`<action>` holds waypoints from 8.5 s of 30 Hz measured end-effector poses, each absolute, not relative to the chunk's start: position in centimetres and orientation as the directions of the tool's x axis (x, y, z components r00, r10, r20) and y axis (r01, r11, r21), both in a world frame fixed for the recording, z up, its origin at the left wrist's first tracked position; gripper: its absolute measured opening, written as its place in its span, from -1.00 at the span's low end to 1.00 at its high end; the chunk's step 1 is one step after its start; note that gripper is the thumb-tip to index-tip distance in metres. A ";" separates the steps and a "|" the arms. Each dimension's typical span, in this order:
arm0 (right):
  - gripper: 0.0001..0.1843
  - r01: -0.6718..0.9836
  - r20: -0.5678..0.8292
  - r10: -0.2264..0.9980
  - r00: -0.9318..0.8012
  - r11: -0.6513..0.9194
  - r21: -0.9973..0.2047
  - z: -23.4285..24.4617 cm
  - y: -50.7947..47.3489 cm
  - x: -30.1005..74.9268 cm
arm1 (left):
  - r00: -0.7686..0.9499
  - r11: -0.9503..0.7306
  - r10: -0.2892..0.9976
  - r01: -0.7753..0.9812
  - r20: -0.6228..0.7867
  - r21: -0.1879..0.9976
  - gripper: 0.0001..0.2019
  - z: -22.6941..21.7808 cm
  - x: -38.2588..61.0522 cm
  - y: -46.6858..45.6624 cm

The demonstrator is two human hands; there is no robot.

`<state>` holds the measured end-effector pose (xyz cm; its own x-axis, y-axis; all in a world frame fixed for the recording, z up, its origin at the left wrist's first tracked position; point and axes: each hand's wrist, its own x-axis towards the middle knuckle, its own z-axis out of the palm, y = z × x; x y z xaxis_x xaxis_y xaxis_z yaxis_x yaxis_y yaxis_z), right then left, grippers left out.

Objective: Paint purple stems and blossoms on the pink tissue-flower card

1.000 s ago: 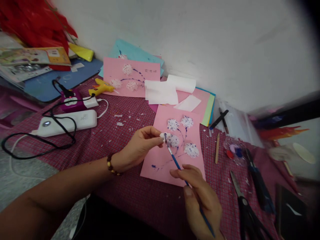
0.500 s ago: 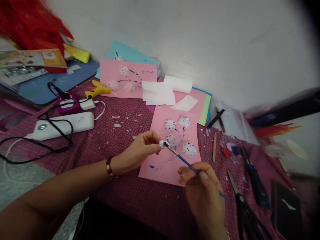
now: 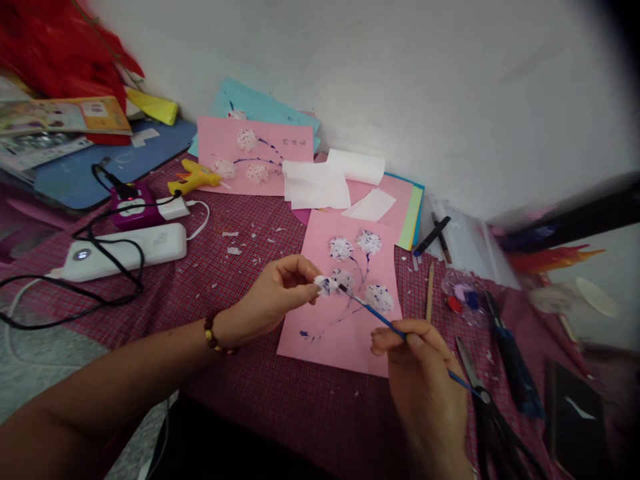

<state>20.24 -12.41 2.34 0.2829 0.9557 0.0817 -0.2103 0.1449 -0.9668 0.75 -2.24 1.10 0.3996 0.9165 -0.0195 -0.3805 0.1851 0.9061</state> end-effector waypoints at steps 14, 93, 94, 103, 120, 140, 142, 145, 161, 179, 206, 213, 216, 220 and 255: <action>-0.81 -0.166 0.024 0.950 0.312 0.080 -0.983 2.9 -12.2 19.8 | 0.418 0.214 0.907 -0.364 -0.047 0.907 -0.84 0.8 0.8 -2.3; -0.79 0.294 0.273 0.946 0.175 0.214 -0.932 3.0 -14.0 20.1 | 0.471 -0.442 0.818 0.151 0.329 0.884 -0.92 1.7 0.2 -1.9; -0.78 0.294 0.276 0.947 0.164 0.220 -0.930 3.0 -14.0 20.1 | 0.439 -0.398 0.849 0.170 0.293 0.902 -0.94 1.7 0.1 -1.7; -0.76 0.361 0.306 0.935 0.178 0.227 -0.904 2.9 -13.9 20.0 | 0.441 -0.259 0.886 0.212 0.144 0.942 -0.97 2.5 0.5 -2.2; -0.65 0.509 0.425 0.902 -0.079 0.403 -0.760 2.4 -13.5 19.4 | 0.335 -0.356 0.912 0.351 0.239 0.866 -0.96 1.9 0.6 -2.1; -0.64 0.580 0.483 0.875 -0.048 0.418 -0.700 2.6 -13.5 19.5 | 0.458 -0.600 0.785 0.391 0.418 0.698 -0.91 1.5 0.4 -2.0; -0.64 0.589 0.475 0.878 -0.055 0.412 -0.695 2.5 -13.4 19.4 | 0.498 -0.644 0.745 0.362 0.445 0.674 -0.90 1.4 0.4 -2.0; -0.64 0.596 0.460 0.883 -0.090 0.418 -0.686 2.4 -13.3 19.3 | 0.527 -0.697 0.696 0.336 0.487 0.633 -0.90 1.4 0.4 -2.0; -0.85 -0.030 -0.012 0.964 0.267 -0.004 -1.000 2.2 -13.4 19.3 | 0.414 -0.242 0.903 0.269 0.115 0.932 -0.96 1.9 0.6 -1.8; -0.85 0.044 -0.029 0.967 0.252 -0.041 -0.998 2.9 -13.2 20.1 | 0.537 -0.565 0.764 0.290 0.358 0.772 -0.90 2.0 0.3 -1.7; -0.84 -0.029 0.051 0.957 0.285 0.062 -0.998 2.5 -13.0 20.4 | 0.390 0.369 0.871 -0.121 -0.298 0.921 -0.90 1.4 1.1 -1.4; -0.85 0.041 0.031 0.981 0.194 0.024 -0.999 2.1 -13.1 20.2 | 0.408 0.380 0.853 -0.057 -0.326 0.923 -0.91 1.6 1.0 -1.9; -0.86 0.070 0.018 0.973 0.232 0.002 -0.998 2.2 -13.0 20.4 | 0.406 0.377 0.855 -0.057 -0.324 0.924 -0.90 1.6 1.0 -1.8; -0.84 0.042 0.019 0.973 0.228 0.010 -0.999 2.1 -13.0 20.5 | 0.366 0.323 0.883 -0.021 -0.294 0.946 -0.91 1.4 0.8 -1.7; -0.87 -0.086 0.170 0.908 0.383 0.218 -0.972 2.3 -12.4 20.5 | 0.450 0.471 0.807 -0.098 -0.383 0.877 -0.91 1.7 1.1 -2.3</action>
<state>20.47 -12.42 2.29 0.3834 0.9078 0.1701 -0.0861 0.2185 -0.9720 1.07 -2.30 1.68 0.4496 0.8069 -0.3831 -0.0981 0.4709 0.8767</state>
